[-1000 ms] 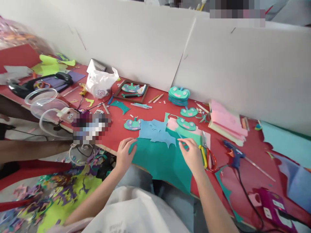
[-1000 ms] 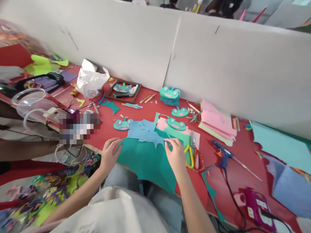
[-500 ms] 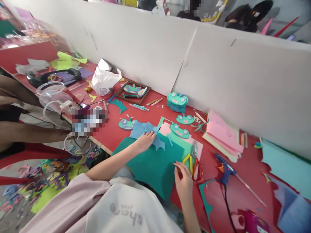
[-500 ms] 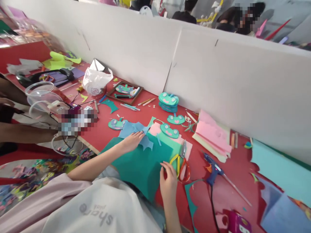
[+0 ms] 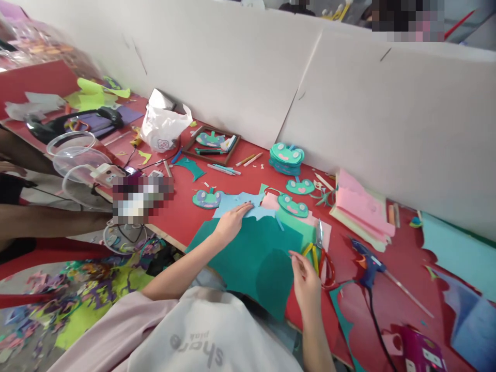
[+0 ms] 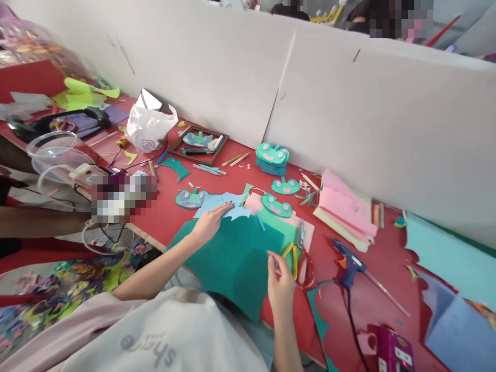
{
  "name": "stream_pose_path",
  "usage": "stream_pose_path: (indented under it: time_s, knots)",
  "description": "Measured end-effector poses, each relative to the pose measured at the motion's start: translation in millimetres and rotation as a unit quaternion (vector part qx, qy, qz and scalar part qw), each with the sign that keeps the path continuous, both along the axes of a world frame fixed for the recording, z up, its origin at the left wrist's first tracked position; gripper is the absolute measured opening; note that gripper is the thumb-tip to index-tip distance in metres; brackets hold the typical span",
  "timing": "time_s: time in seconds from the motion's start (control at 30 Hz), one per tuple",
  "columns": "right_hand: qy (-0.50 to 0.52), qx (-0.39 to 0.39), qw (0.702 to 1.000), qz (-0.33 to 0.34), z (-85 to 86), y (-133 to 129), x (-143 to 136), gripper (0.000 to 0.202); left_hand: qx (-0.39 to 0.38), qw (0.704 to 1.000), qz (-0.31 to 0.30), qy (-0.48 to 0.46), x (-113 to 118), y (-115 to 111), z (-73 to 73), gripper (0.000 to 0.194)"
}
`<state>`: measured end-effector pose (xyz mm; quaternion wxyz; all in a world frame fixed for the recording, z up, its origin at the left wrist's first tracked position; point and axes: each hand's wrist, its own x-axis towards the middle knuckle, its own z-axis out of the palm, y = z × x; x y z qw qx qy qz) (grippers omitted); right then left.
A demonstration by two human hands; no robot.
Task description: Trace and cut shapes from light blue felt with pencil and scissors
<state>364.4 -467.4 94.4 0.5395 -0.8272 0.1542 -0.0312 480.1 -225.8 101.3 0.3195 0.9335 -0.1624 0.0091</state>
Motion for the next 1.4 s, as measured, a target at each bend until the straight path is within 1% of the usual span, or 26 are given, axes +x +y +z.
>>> stream_pose_path:
  time_s: [0.07, 0.13, 0.17, 0.23, 0.33, 0.4, 0.47, 0.5, 0.57, 0.63, 0.67, 0.7, 0.73, 0.77, 0.8, 0.83, 0.87, 0.9, 0.97, 1.03, 1.1, 1.17, 1.23, 1.3, 1.37, 1.4]
  knots:
    - [0.027, 0.121, 0.992, -0.014, 6.0, 12.4, 11.5, 0.048, -0.016, 0.998, -0.040, -0.054, -6.7, -4.2, 2.8, 0.056]
    - [0.062, 0.243, 0.968, -0.021, 10.6, 24.0, 25.3, 0.059, -0.011, 0.990, -0.095, -0.103, -15.6, -9.4, 3.3, 0.050]
    - [0.083, 0.280, 0.956, -0.028, 11.9, 28.7, 32.3, 0.063, -0.001, 0.985, -0.125, -0.120, -20.4, -12.2, 2.3, 0.047]
    - [0.121, 0.303, 0.945, -0.029, 11.9, 35.6, 44.6, 0.067, 0.019, 0.972, -0.185, -0.143, -29.7, -17.7, -2.3, 0.041]
    - [0.136, 0.259, 0.956, -0.018, 4.8, 39.7, 56.4, 0.066, 0.029, 0.951, -0.258, -0.167, -40.5, -24.7, -14.4, 0.037]
    - [0.119, 0.211, 0.970, -0.001, -2.4, 40.0, 59.9, 0.058, 0.025, 0.942, -0.295, -0.156, -45.0, -28.0, -22.1, 0.038]
    - [0.097, 0.165, 0.981, 0.013, -8.3, 39.9, 60.9, 0.052, 0.010, 0.935, -0.331, -0.129, -47.8, -29.3, -25.1, 0.041]
    - [0.090, 0.141, 0.986, 0.016, -10.1, 40.0, 60.8, 0.050, -0.003, 0.930, -0.349, -0.112, -48.6, -28.8, -23.8, 0.045]
    - [0.087, 0.090, 0.992, 0.022, -11.4, 40.7, 59.9, 0.046, -0.044, 0.921, -0.380, -0.070, -48.3, -24.5, -15.9, 0.053]
    - [0.090, 0.045, 0.995, 0.016, -10.3, 41.7, 58.3, 0.046, -0.090, 0.917, -0.388, -0.021, -44.2, -14.0, -4.1, 0.046]
    - [0.087, 0.029, 0.996, 0.010, -9.4, 42.0, 57.3, 0.047, -0.110, 0.921, -0.374, -0.003, -40.2, -6.0, 1.5, 0.039]
    - [0.080, 0.015, 0.997, 0.002, -8.5, 42.0, 56.2, 0.049, -0.119, 0.934, -0.337, 0.005, -35.0, 4.0, 6.1, 0.033]
    - [0.071, -0.001, 0.997, -0.008, -7.8, 41.7, 55.1, 0.051, -0.119, 0.954, -0.276, 0.005, -28.6, 15.8, 9.2, 0.029]
    - [0.059, -0.018, 0.998, -0.015, -7.4, 40.8, 53.9, 0.051, -0.114, 0.977, -0.180, -0.002, -21.4, 28.9, 10.8, 0.027]
    - [0.045, -0.035, 0.998, -0.020, -7.1, 39.5, 52.7, 0.052, -0.099, 0.993, -0.063, -0.014, -13.9, 42.9, 11.0, 0.027]
    - [0.032, -0.049, 0.998, -0.023, -7.1, 37.7, 51.7, 0.052, -0.070, 0.995, 0.058, -0.032, -6.5, 57.0, 10.0, 0.025]
    - [0.023, -0.059, 0.998, -0.024, -7.2, 35.7, 50.8, 0.053, -0.038, 0.983, 0.172, -0.044, 0.3, 70.6, 8.3, 0.022]
    - [0.021, -0.063, 0.998, -0.024, -7.5, 33.5, 50.2, 0.055, -0.023, 0.972, 0.228, -0.050, 6.3, 82.9, 6.2, 0.022]
    - [0.030, -0.065, 0.997, -0.024, -8.3, 29.5, 49.7, 0.059, 0.007, 0.950, 0.308, -0.048, 15.2, 101.9, 1.8, 0.025]
    - [0.043, -0.071, 0.996, -0.022, -9.0, 26.6, 50.0, 0.061, 0.058, 0.936, 0.347, -0.012, 21.1, 112.4, -2.5, 0.033]
    - [0.044, -0.081, 0.996, -0.014, -9.0, 25.1, 50.5, 0.059, 0.108, 0.930, 0.351, 0.026, 25.9, 116.5, -7.1, 0.041]
    - [0.038, -0.086, 0.996, -0.005, -8.3, 24.8, 50.9, 0.055, 0.120, 0.929, 0.349, 0.044, 30.3, 117.6, -12.4, 0.044]
    - [0.036, -0.084, 0.996, 0.004, -7.2, 25.1, 50.8, 0.049, 0.084, 0.929, 0.357, 0.043, 34.1, 118.3, -17.7, 0.042]
    - [0.037, -0.075, 0.996, 0.007, -5.8, 25.3, 50.2, 0.045, 0.010, 0.931, 0.363, 0.039, 36.5, 120.1, -21.5, 0.039]
    - [0.041, -0.066, 0.997, 0.003, -4.3, 24.9, 49.1, 0.044, -0.059, 0.930, 0.360, 0.040, 37.7, 123.4, -21.4, 0.036]
    - [0.041, -0.062, 0.997, 0.001, -3.3, 24.5, 48.4, 0.044, -0.078, 0.930, 0.357, 0.041, 38.2, 125.5, -19.2, 0.037]
